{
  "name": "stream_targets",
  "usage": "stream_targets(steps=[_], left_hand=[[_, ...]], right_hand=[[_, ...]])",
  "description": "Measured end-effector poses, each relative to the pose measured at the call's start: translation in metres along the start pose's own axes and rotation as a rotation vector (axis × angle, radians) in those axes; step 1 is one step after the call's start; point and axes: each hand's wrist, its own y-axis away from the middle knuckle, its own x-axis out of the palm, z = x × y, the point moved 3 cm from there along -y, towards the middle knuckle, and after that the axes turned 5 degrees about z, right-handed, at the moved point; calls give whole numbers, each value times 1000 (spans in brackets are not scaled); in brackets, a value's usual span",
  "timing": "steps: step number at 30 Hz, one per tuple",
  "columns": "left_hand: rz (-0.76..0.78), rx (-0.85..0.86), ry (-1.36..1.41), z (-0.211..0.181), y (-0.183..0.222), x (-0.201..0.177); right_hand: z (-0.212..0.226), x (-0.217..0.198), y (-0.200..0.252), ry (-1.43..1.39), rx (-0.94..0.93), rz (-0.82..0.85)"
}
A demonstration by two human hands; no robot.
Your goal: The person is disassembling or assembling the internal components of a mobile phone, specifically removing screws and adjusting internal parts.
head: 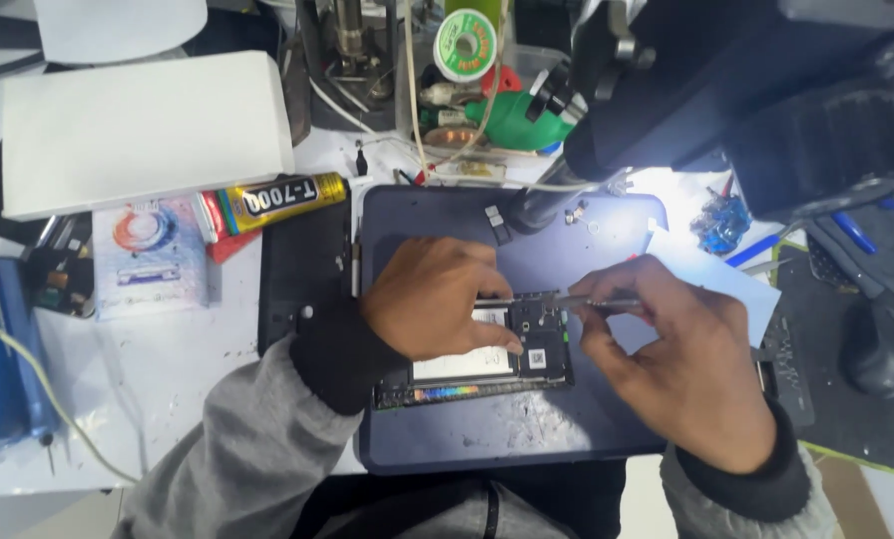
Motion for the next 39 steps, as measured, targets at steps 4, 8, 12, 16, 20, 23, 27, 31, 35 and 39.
stream_targets(steps=[4,8,12,16,20,23,27,31,35,39], left_hand=[[7,-3,29,3,-4,-2],[30,-18,40,4,-3,-2],[46,-12,31,4,-3,-2],[74,-49,53,2,-7,-3],[102,-43,77,-2,-2,-7],[107,-30,73,0,-4,-2],[90,-39,61,-1,-4,-5],[97,-35,82,-1,-2,-9],[-100,-98,89,8,0,-27],[-234,-158,-43,36,10,-37]], right_hand=[[-7,7,-8,-1,39,74],[-9,11,-10,29,44,72],[-8,13,-11,38,13,56],[-3,15,-14,154,-139,120],[0,24,-24,530,-244,76],[12,10,-33,196,-184,215],[11,15,-32,338,-291,109],[14,16,-31,282,-180,121],[4,21,-15,272,-199,-8],[11,21,-16,62,-180,2]])
